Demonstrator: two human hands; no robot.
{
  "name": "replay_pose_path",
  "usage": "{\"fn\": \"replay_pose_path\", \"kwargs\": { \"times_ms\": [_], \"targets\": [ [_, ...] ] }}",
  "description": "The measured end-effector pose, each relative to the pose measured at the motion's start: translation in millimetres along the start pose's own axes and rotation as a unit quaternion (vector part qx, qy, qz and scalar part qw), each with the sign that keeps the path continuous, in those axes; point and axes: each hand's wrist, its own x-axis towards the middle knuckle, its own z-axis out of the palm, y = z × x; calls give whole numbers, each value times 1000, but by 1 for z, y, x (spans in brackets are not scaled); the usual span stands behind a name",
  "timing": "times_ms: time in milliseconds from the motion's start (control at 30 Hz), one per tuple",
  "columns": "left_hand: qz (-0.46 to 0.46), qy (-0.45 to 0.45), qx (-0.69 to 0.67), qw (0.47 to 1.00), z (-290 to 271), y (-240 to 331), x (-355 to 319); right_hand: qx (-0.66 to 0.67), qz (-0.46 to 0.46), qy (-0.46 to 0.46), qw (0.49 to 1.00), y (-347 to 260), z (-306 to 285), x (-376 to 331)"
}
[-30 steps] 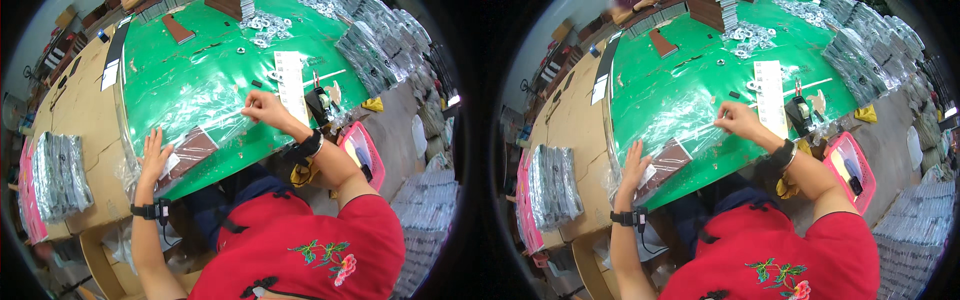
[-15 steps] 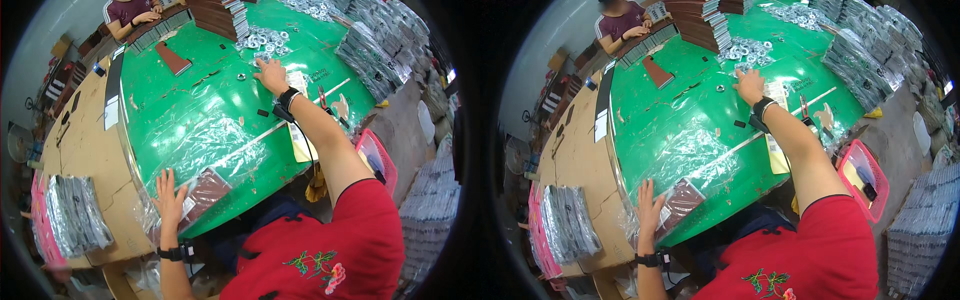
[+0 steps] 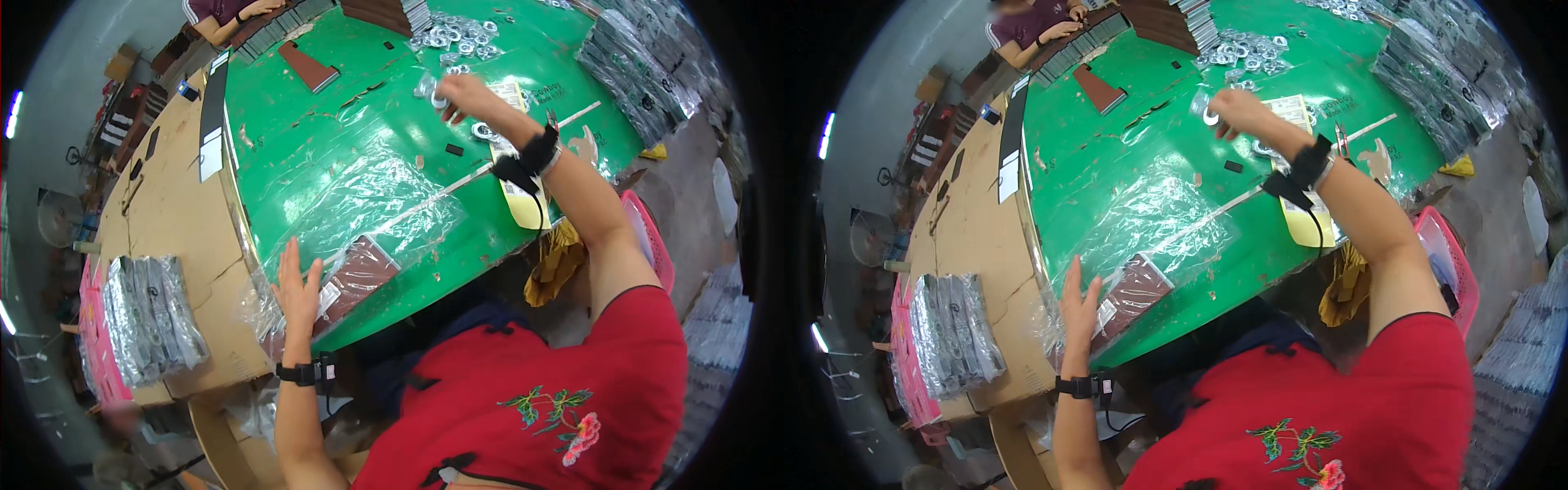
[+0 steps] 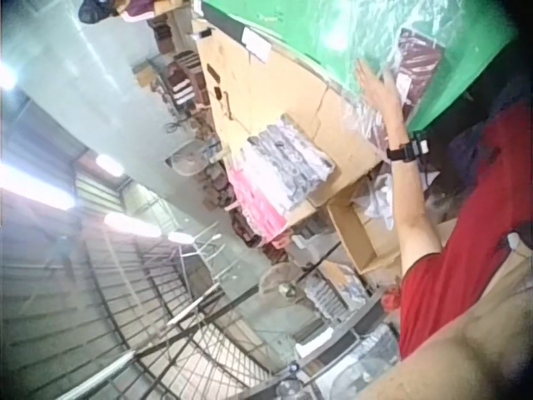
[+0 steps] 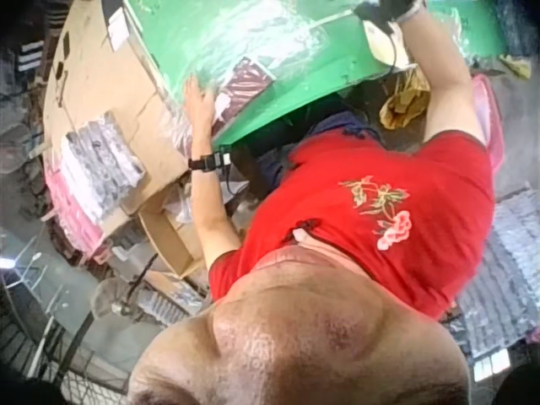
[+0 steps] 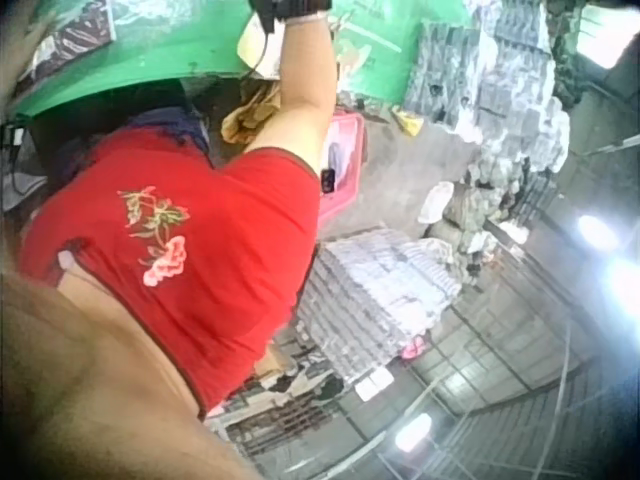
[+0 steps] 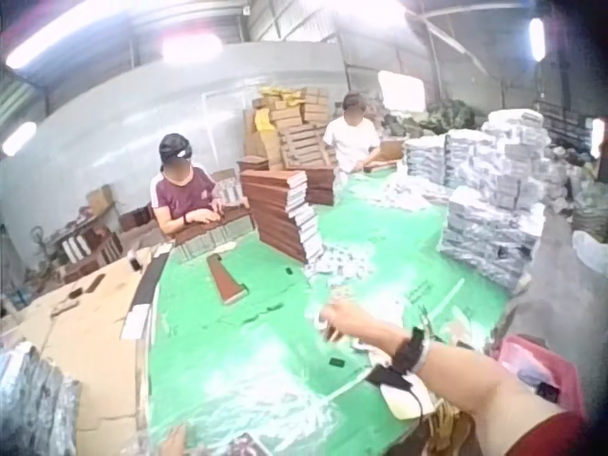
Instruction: Packaging wooden furniture components into plastic bags and sealing them with tape.
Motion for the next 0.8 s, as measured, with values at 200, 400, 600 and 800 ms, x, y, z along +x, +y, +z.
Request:
{"fn": "replay_pose_path", "kwargs": {
  "times_ms": [200, 400, 600, 800],
  "targets": [
    [173, 109, -9, 979, -4, 54, 20, 113, 88, -201, 969, 20, 36, -72],
    [273, 20, -100, 957, 13, 146, 69, 228, -17, -245, 942, -12, 64, -81],
    [299, 11, 34, 954, 30, 151, 87, 334, -41, -296, 894, -12, 63, -85],
    [337, 90, 37, 937, 9, 173, 67, -74, -48, -320, 943, -10, 57, -46]
  ]
}}
